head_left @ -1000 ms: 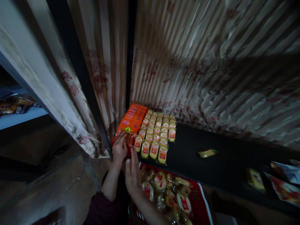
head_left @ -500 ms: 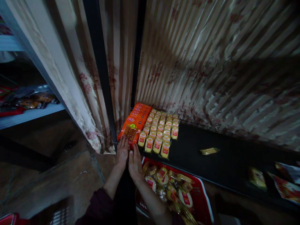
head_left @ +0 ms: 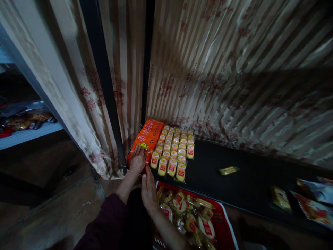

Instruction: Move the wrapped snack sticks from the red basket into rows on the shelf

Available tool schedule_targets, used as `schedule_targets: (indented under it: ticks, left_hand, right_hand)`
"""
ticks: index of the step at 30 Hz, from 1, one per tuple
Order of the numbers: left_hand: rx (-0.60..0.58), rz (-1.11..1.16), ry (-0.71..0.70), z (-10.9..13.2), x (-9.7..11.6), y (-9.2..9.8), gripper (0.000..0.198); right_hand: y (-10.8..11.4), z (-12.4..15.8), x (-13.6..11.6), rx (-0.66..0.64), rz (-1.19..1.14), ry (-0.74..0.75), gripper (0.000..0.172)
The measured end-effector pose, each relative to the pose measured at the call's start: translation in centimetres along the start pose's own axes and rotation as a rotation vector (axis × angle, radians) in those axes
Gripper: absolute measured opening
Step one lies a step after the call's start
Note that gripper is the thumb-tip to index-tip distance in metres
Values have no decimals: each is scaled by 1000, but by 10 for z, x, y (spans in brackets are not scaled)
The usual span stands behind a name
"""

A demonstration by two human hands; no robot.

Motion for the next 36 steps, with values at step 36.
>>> schedule_targets:
  ticks: [36]
  left_hand:
    - [-64,-44,61,-101,-10,-51,51]
  right_hand:
    - [-17,-271,-86,-196,1029,184,54]
Point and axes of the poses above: each hand's wrist, its own z-axis away from the middle knuckle, its own y-axis out of the back of the hand, x = y × z, the point moved 6 cm from there along -z, towards the middle knuckle, and after that the axes turned 13 degrees about -y, right-handed, at the moved point
